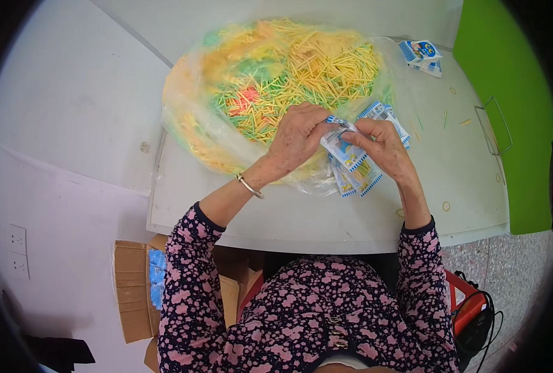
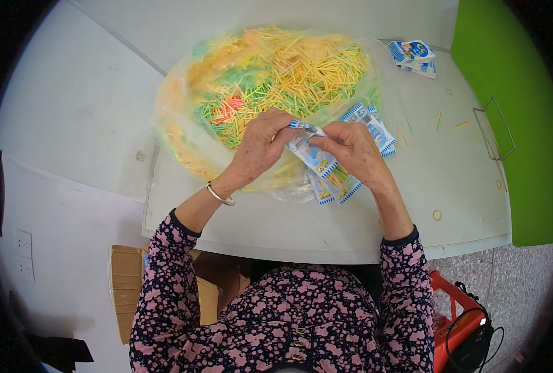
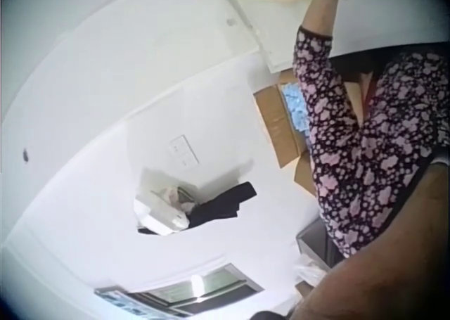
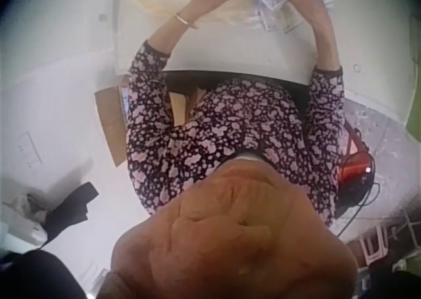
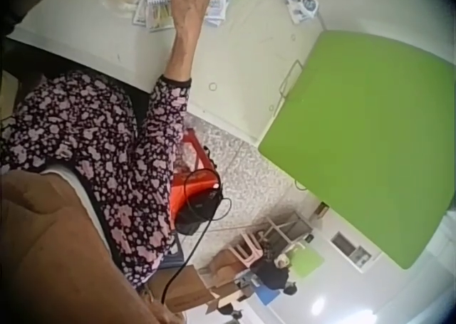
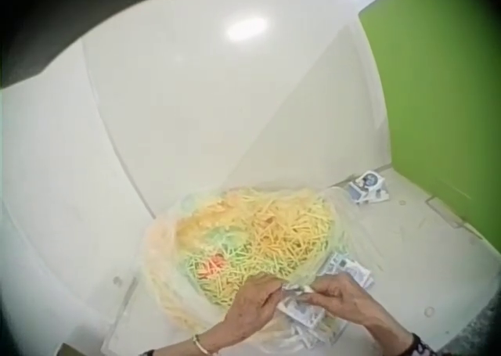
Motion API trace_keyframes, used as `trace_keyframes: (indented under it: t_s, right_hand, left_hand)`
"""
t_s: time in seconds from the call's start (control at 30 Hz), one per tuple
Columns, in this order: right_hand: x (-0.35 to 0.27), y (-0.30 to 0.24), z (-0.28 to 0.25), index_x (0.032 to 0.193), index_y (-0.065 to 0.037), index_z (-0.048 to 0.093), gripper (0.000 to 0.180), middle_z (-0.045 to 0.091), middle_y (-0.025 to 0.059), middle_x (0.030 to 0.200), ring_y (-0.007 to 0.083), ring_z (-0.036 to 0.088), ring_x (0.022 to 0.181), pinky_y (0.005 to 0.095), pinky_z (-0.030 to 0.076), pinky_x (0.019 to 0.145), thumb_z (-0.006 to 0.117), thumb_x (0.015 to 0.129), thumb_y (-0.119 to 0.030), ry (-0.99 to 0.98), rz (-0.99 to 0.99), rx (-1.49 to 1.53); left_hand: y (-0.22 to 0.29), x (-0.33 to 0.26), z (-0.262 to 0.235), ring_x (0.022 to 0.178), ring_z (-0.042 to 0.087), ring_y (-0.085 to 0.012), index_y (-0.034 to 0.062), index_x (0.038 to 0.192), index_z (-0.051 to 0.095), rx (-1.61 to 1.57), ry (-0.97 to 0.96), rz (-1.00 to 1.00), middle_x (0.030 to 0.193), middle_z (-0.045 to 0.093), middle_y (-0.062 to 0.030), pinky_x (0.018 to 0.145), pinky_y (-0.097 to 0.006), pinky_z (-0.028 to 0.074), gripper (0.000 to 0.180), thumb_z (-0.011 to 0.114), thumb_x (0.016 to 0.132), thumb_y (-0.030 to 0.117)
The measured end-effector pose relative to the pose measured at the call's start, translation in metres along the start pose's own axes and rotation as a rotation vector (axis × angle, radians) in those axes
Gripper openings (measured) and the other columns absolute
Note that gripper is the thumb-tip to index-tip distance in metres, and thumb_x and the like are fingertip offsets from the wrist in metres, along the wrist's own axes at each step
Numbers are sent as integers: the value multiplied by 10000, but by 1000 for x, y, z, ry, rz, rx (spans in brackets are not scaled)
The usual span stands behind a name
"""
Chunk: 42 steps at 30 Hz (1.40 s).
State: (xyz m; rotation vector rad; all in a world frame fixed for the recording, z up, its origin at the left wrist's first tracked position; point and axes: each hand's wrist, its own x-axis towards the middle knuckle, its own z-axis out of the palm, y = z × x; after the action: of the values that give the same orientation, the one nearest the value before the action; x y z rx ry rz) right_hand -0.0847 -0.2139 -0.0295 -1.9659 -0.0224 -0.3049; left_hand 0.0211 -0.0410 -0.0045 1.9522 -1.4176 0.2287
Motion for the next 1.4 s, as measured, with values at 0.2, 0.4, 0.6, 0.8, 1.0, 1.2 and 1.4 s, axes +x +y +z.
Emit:
trace_keyframes:
  t_s: [0.2,0.4,0.6,0.8,1.0,1.2,1.4]
  right_hand:
    - [4,23,-17,837,7,664,203,595,-32,673,18,474,597,187,359,545,616,853,-190,213,50,262]
    - [5,35,-24,858,-14,671,227,610,-36,690,1,475,576,175,354,516,609,866,-232,380,130,374]
    - [4,33,-24,843,-14,671,233,606,-34,681,2,467,566,179,352,512,613,861,-240,415,150,397]
    - [5,41,-22,819,-17,669,231,586,-40,655,0,437,549,181,326,497,615,860,-238,395,161,362]
    - [5,36,-16,810,-16,667,235,577,-43,646,-1,430,548,179,318,495,617,857,-241,383,125,372]
    - [5,36,-15,805,-9,661,227,557,-48,636,0,422,548,187,317,488,608,859,-223,412,145,387]
    - [5,36,-19,806,-18,666,226,577,-47,649,-3,433,545,182,325,494,610,861,-231,429,162,419]
  left_hand:
    - [-60,29,-46,968,570,-233,60,1041,614,150,12,-44,1023,609,-111,844,-334,442,238,607,837,183]
    - [-95,35,-39,1198,369,-347,99,1223,471,790,-591,129,1317,395,-149,966,-496,306,546,650,742,286]
    - [-95,36,-18,1199,366,-344,63,1212,478,783,-616,192,1319,385,-172,978,-501,303,604,618,648,228]
    - [-98,42,11,1141,403,-301,-4,1102,530,977,-594,364,1174,468,-140,986,-487,292,574,644,607,262]
    - [-115,48,19,1002,459,-235,51,945,561,961,-500,467,956,530,-82,969,-427,310,308,592,683,210]
    - [-118,45,24,960,484,-249,28,918,525,867,-351,465,915,522,-108,929,-433,327,189,519,742,97]
    - [-116,37,5,905,499,-253,41,906,520,877,-282,285,876,542,-118,923,-466,325,176,508,737,92]
